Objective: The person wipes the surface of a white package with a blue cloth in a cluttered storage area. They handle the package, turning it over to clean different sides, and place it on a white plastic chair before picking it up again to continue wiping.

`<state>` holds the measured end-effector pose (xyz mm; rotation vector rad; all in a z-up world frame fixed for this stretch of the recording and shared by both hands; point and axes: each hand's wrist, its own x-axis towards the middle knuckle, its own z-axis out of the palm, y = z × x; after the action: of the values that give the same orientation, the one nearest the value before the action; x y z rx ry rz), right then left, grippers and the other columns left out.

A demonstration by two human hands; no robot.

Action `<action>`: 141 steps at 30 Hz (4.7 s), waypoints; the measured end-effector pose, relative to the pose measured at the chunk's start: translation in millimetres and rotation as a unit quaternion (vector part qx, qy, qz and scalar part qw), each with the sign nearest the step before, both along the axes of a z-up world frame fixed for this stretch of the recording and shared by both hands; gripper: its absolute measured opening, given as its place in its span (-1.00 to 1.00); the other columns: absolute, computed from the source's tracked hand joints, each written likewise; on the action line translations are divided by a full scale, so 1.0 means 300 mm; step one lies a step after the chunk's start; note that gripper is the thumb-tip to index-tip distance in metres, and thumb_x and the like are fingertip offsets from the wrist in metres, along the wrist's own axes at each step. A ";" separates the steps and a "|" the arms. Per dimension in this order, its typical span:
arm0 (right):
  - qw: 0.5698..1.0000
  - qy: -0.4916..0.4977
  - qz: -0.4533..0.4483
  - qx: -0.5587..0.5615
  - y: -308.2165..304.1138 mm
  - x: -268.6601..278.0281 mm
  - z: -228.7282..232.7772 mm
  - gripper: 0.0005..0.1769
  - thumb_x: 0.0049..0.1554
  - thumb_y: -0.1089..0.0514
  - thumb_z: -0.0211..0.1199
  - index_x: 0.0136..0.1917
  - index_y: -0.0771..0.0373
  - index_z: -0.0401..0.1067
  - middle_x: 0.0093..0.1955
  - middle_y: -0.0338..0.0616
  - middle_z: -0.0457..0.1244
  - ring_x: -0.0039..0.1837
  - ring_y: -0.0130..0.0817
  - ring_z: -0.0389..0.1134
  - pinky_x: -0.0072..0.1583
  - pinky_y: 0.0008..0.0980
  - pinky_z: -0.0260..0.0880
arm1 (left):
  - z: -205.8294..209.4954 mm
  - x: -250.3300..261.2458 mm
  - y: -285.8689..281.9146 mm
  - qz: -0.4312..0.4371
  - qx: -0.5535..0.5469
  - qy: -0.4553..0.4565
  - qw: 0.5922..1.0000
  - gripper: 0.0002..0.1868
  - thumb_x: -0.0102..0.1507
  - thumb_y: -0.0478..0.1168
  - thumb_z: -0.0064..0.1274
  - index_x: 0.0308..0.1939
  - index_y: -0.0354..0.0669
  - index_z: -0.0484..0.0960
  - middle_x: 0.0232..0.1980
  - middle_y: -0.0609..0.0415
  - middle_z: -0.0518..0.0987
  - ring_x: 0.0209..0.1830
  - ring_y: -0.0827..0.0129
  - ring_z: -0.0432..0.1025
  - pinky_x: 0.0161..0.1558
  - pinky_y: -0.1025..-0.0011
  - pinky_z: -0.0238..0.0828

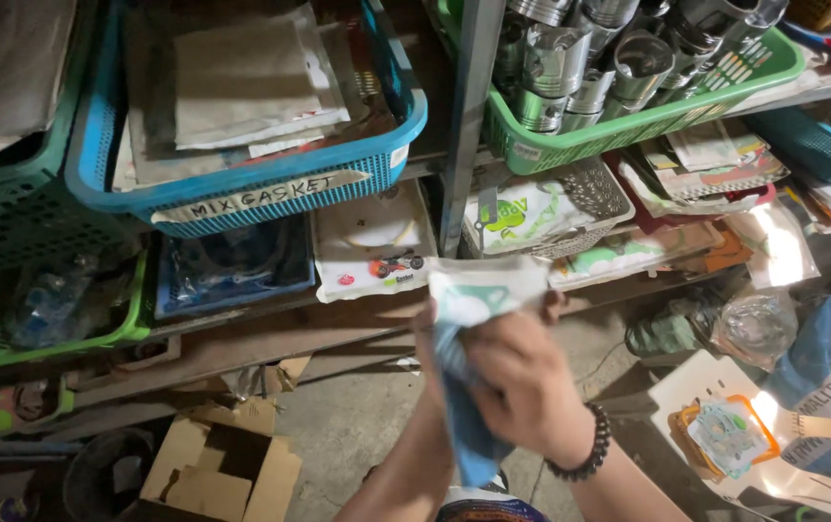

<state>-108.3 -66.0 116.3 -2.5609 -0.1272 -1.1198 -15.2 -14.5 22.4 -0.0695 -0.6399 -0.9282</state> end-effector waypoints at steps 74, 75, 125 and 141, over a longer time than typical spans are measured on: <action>0.976 0.055 -0.054 0.204 0.176 -0.043 0.132 -0.59 -0.12 0.41 0.35 0.06 0.34 0.52 0.20 0.02 0.31 0.01 -0.19 0.41 -0.01 -0.34 0.42 | 0.374 -0.004 0.345 0.052 0.088 0.121 0.987 0.06 0.25 0.43 -0.41 0.57 -0.34 0.18 0.40 -0.30 0.40 0.31 0.01 0.38 0.37 0.10 0.29; 0.977 0.052 -0.046 0.200 0.166 -0.039 0.127 -0.59 -0.12 0.41 0.35 0.06 0.34 0.52 0.20 0.02 0.31 0.01 -0.19 0.41 -0.01 -0.34 0.42 | 0.228 0.033 0.324 0.059 0.083 0.117 0.988 0.06 0.25 0.43 -0.41 0.57 -0.34 0.18 0.40 -0.30 0.40 0.31 0.01 0.38 0.37 0.10 0.29; 0.994 -0.097 -0.017 -0.054 0.086 0.695 0.470 -0.82 -0.10 0.29 0.37 -0.19 0.41 0.52 0.00 0.09 0.35 -0.07 0.01 0.35 -0.01 -0.16 0.39 | 0.795 0.586 0.600 0.519 0.537 -0.414 0.521 -0.35 0.21 -0.43 0.03 0.42 -0.08 0.49 -0.18 0.02 0.81 -0.43 0.50 0.64 -0.57 0.60 0.35; 0.881 0.000 -0.154 -0.448 -0.006 1.044 0.444 -0.80 -0.03 0.32 0.18 -0.41 0.34 0.57 -0.42 -0.04 0.35 -0.21 0.09 0.45 -0.11 -0.09 0.52 | 0.790 0.722 0.495 0.400 0.685 -0.570 0.214 -0.45 0.23 -0.30 -0.26 0.27 -0.44 0.50 0.29 -0.42 0.50 0.30 -0.19 0.44 0.36 -0.02 0.36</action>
<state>204.7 -67.7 249.5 -3.4964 -0.3068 -1.4066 201.3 133.9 259.5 2.6287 -0.7190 0.0494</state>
